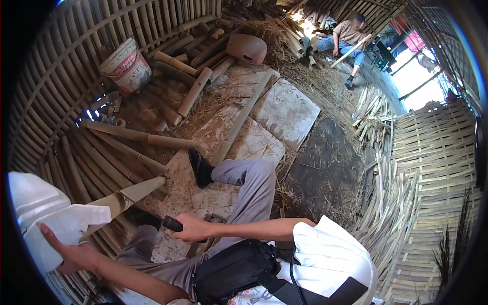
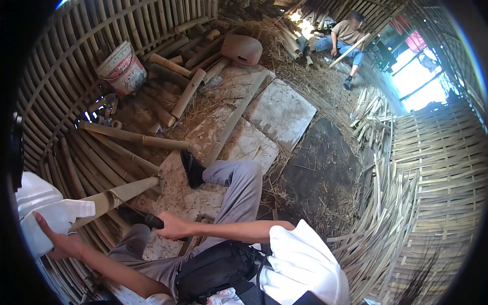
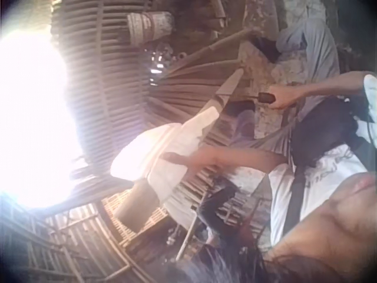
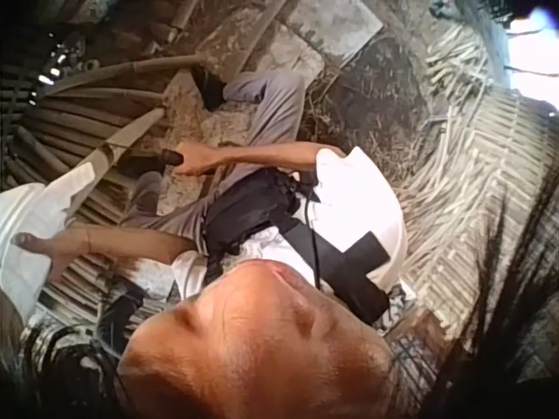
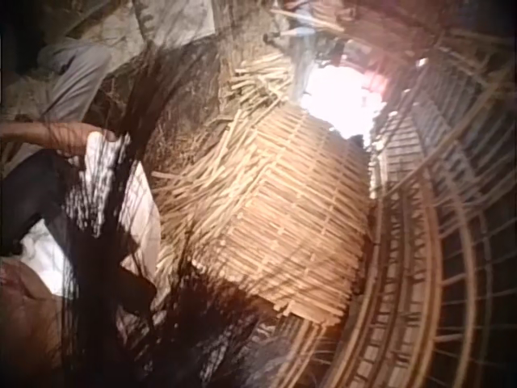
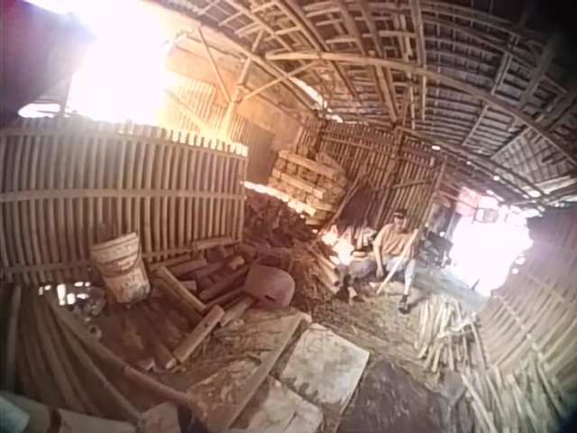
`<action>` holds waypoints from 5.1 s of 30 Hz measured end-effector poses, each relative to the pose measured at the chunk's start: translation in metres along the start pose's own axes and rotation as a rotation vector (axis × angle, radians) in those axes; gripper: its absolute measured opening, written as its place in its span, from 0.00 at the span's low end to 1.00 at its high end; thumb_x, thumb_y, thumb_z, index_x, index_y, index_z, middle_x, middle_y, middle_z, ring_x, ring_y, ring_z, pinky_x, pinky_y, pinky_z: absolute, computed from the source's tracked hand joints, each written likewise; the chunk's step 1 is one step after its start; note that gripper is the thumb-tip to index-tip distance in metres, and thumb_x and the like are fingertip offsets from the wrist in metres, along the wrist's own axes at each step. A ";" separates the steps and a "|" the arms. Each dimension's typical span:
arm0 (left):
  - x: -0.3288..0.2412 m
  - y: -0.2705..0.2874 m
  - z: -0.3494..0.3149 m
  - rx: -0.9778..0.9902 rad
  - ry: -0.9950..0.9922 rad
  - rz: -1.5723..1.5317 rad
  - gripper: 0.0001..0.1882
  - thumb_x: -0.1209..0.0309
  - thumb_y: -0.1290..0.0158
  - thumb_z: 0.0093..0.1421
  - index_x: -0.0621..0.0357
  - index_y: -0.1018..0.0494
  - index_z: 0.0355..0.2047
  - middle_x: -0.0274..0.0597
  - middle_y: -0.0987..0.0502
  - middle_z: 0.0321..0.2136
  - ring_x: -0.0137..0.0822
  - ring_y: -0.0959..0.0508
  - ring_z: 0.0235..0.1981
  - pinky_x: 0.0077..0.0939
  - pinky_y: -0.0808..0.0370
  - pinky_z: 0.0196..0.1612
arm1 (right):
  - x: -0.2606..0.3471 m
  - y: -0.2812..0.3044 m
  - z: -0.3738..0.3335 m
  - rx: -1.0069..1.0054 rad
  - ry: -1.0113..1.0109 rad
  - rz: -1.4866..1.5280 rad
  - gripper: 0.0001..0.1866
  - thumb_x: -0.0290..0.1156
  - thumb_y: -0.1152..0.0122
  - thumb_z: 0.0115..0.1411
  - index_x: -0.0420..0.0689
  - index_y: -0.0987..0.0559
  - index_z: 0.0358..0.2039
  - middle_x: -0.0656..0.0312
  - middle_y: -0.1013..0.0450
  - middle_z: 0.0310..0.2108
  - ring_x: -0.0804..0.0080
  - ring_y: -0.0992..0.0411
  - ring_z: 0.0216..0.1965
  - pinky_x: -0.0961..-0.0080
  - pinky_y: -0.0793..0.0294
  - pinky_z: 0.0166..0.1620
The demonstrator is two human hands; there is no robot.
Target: Shaving or carving the end of a bamboo pole using a large machete and a styrofoam container for protection.
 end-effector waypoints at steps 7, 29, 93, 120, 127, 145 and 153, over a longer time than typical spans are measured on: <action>0.006 -0.008 -0.003 -0.008 0.016 0.027 0.39 0.66 0.32 0.41 0.70 0.37 0.51 0.55 0.32 0.50 0.49 0.27 0.47 0.44 0.23 0.48 | -0.031 0.019 0.027 -0.004 -0.089 0.122 0.09 0.28 0.45 0.49 0.39 0.33 0.18 0.64 0.36 0.11 0.78 0.36 0.11 0.78 0.37 0.15; 0.018 0.003 0.006 0.093 0.090 -0.026 0.37 0.64 0.36 0.48 0.69 0.39 0.54 0.54 0.33 0.51 0.47 0.27 0.47 0.43 0.25 0.49 | -0.075 0.043 0.021 -0.103 -0.147 -0.120 0.10 0.30 0.43 0.48 0.38 0.30 0.17 0.63 0.35 0.11 0.74 0.34 0.11 0.76 0.35 0.15; 0.037 0.005 0.021 -0.081 -0.064 0.356 0.43 0.51 0.34 0.42 0.69 0.36 0.50 0.54 0.29 0.46 0.47 0.24 0.42 0.42 0.21 0.42 | -0.167 0.077 -0.006 -0.103 -0.339 -0.961 0.18 0.36 0.43 0.48 0.32 0.22 0.32 0.41 0.25 0.31 0.45 0.25 0.36 0.56 0.24 0.38; 0.028 -0.002 0.028 -0.023 -0.107 0.342 0.36 0.52 0.39 0.49 0.67 0.33 0.50 0.54 0.28 0.47 0.46 0.24 0.44 0.42 0.24 0.47 | -0.169 0.071 -0.001 -0.158 -0.284 -0.938 0.16 0.32 0.42 0.42 0.32 0.22 0.28 0.40 0.26 0.29 0.45 0.25 0.34 0.58 0.24 0.36; 0.045 0.007 0.032 -0.029 -0.130 0.379 0.39 0.54 0.35 0.45 0.67 0.36 0.51 0.53 0.28 0.47 0.48 0.24 0.42 0.41 0.22 0.43 | -0.153 0.075 -0.009 -0.191 -0.286 -1.011 0.14 0.31 0.43 0.42 0.33 0.21 0.28 0.41 0.25 0.29 0.47 0.25 0.34 0.56 0.24 0.36; 0.021 -0.028 0.026 -0.017 -0.051 0.204 0.50 0.63 0.34 0.44 0.71 0.55 0.56 0.64 0.37 0.51 0.53 0.29 0.46 0.48 0.25 0.47 | -0.138 0.159 -0.019 -0.562 0.144 -0.768 0.55 0.58 0.36 0.44 0.43 0.52 0.64 0.43 0.48 0.62 0.45 0.49 0.62 0.59 0.50 0.63; 0.042 0.000 0.054 0.098 -0.208 0.067 0.64 0.70 0.30 0.37 0.64 0.72 0.58 0.62 0.38 0.49 0.50 0.29 0.47 0.45 0.24 0.48 | -0.136 0.151 -0.002 -0.482 0.012 -0.810 0.58 0.59 0.35 0.44 0.45 0.56 0.65 0.40 0.54 0.63 0.46 0.57 0.65 0.60 0.55 0.64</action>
Point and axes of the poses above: each hand's wrist, its own z-axis towards the middle knuckle, its own y-axis out of the back of the hand, x = y × z, the point moved 7 cm from there along z, towards the middle knuckle
